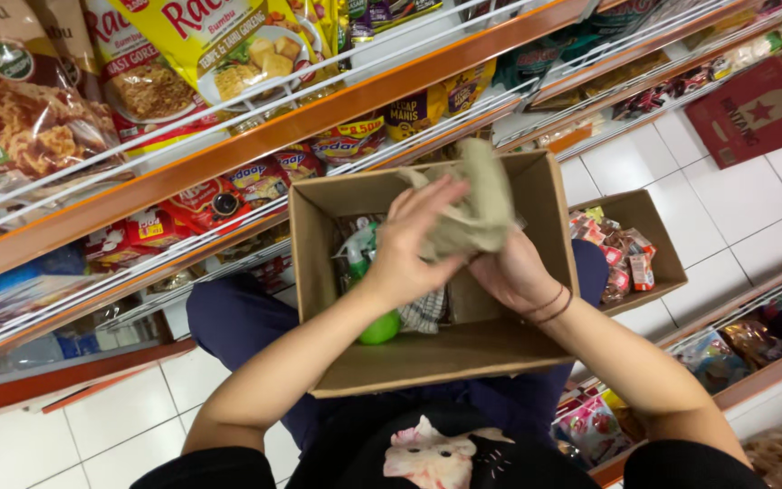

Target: The person removes seasoning and snack packets from a cardboard box, wipes them with a cloth, scans them using a handheld scanner, and places them back into the box or onto a shelf.

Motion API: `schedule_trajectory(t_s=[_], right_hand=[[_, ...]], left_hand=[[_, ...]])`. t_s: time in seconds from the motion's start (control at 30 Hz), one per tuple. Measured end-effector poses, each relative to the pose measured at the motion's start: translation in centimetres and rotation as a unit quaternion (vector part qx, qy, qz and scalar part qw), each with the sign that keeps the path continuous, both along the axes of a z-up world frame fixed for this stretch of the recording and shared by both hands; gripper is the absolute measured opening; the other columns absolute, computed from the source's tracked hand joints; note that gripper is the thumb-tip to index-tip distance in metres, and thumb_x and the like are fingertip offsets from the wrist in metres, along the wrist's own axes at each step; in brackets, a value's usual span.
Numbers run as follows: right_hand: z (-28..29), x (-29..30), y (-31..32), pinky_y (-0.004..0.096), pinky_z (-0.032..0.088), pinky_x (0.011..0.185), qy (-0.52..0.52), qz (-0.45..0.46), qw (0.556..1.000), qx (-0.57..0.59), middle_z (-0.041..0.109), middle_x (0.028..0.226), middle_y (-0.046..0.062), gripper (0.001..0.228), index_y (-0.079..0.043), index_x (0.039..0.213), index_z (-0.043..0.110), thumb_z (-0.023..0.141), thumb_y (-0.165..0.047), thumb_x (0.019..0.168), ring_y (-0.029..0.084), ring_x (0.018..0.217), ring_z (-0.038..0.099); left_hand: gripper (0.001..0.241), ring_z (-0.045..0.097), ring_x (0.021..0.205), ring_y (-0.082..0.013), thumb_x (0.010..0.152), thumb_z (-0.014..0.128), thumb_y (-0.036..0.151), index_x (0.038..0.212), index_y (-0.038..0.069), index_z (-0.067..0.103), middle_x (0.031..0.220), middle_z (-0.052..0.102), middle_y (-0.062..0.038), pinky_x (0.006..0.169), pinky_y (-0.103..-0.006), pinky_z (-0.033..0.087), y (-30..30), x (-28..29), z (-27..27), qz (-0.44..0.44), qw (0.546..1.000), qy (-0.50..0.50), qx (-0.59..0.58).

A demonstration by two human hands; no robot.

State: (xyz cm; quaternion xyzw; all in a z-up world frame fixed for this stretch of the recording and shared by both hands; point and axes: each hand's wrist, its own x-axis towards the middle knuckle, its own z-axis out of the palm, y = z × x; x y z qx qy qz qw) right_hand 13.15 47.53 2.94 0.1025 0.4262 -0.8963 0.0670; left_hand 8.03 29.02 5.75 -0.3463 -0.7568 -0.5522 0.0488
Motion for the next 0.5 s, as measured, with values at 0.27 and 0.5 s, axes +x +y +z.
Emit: schedule_trajectory(t_s=[0.27,0.5], right_hand=[[0.5,-0.4,-2.1,0.047,0.035,0.123,0.037,0.068,0.997,-0.031,0.042,0.160,0.013,0.060,-0.005,0.160,0.033,0.035,-0.043,0.113,0.028,0.146,0.044],[2.5,-2.0,-0.3,0.046,0.033,0.124,0.061,0.061,0.989,-0.122,0.047,0.159,0.008,0.059,-0.009,0.158,0.037,0.037,-0.042,0.110,0.026,0.147,0.044]], left_hand=[[0.071,0.027,0.164,-0.0350,0.092,0.068,0.017,0.158,0.027,0.046,0.172,0.033,-0.003,0.134,-0.0625,0.031,0.6,-0.6,0.9,0.061,0.988,0.122,-0.075],[0.067,0.033,0.156,-0.0370,0.085,0.071,0.019,0.150,0.018,0.055,0.166,0.037,-0.007,0.122,-0.0645,0.031,0.4,0.2,0.8,0.010,0.961,0.219,-0.171]])
